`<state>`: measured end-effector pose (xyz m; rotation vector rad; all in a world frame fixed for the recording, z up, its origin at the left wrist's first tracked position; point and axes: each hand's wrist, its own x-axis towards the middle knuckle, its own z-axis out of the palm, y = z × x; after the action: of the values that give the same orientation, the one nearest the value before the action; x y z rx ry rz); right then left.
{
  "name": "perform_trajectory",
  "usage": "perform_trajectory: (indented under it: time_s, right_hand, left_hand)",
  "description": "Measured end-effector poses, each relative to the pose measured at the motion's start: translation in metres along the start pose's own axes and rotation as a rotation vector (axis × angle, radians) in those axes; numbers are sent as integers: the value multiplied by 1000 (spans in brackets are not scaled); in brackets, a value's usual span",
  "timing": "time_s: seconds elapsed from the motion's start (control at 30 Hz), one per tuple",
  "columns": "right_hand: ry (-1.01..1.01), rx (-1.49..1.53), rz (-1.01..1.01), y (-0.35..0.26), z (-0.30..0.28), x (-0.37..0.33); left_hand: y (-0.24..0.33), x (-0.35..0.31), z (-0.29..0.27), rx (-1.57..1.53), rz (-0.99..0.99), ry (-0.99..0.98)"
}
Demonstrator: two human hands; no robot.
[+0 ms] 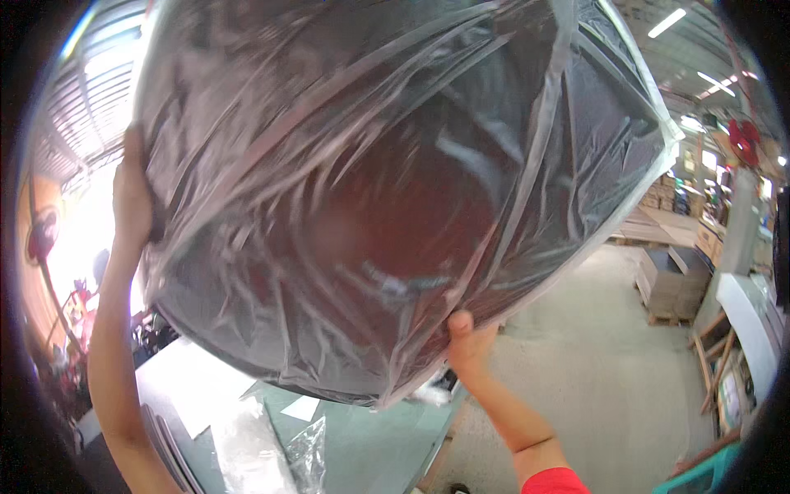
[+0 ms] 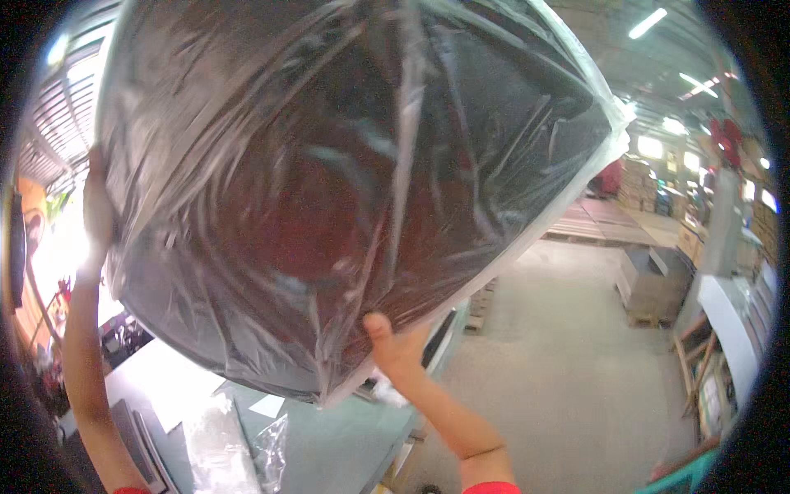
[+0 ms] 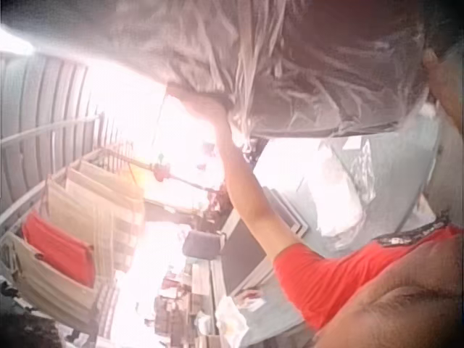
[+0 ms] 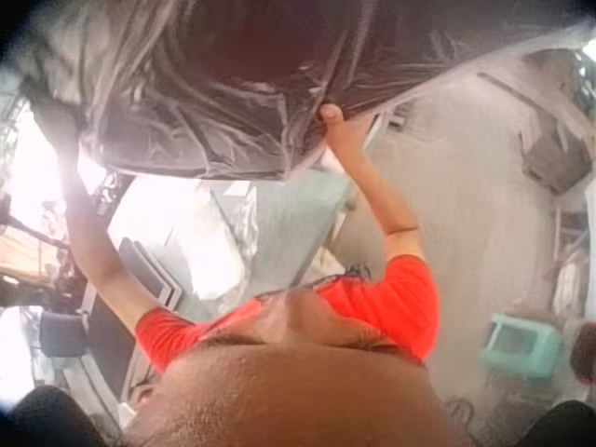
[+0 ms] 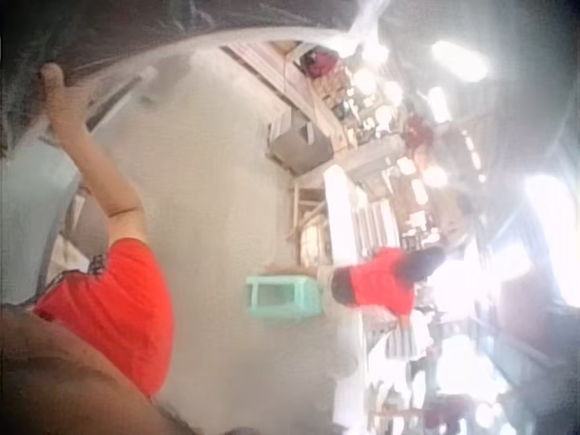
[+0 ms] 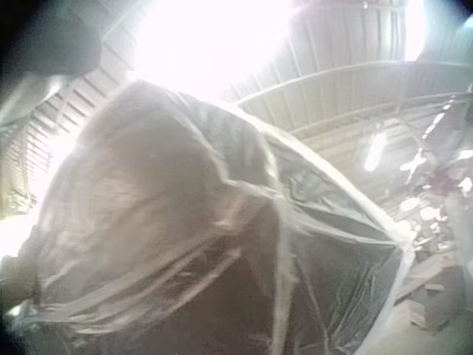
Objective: The person wraps individual dark rectangular sheets in clear plastic bags. They pull a sheet from a stack, slide it into a bag, and place the wrapped sheet on a growing pile. The process repeats for multiple sheets.
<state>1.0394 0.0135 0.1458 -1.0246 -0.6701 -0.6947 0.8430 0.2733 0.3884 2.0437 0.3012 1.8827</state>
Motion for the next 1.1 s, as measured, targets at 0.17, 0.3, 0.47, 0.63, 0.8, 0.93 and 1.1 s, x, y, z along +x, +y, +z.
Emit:
perform_trajectory:
  time_s: [0.17,0.3,0.47,0.63,0.8,0.93,1.1]
  right_hand:
    - [-266,171,294,47,31,84]
    - [-342,214,373,113,30,152]
    - [-533,287,844,202,29,155]
    - [-670,314,1366,191,43,180]
    - [-621,263,1371,189,39,184]
    - [-690,371,1340,198,43,184]
    - [-601,433,1322,206,33,189]
  left_hand:
    - [-74,99,75,530,575,13]
    - [-58,91,216,538,161,-275]
    - [-235,44,334,624,-153,-650]
    - [-265,-17,368,673,-307,-1125]
    - [-242,-24,368,627,-385,-1143]
    - [-271,-10,342,841,-45,-1055]
    - [-195,-45,267,500,-43,-424]
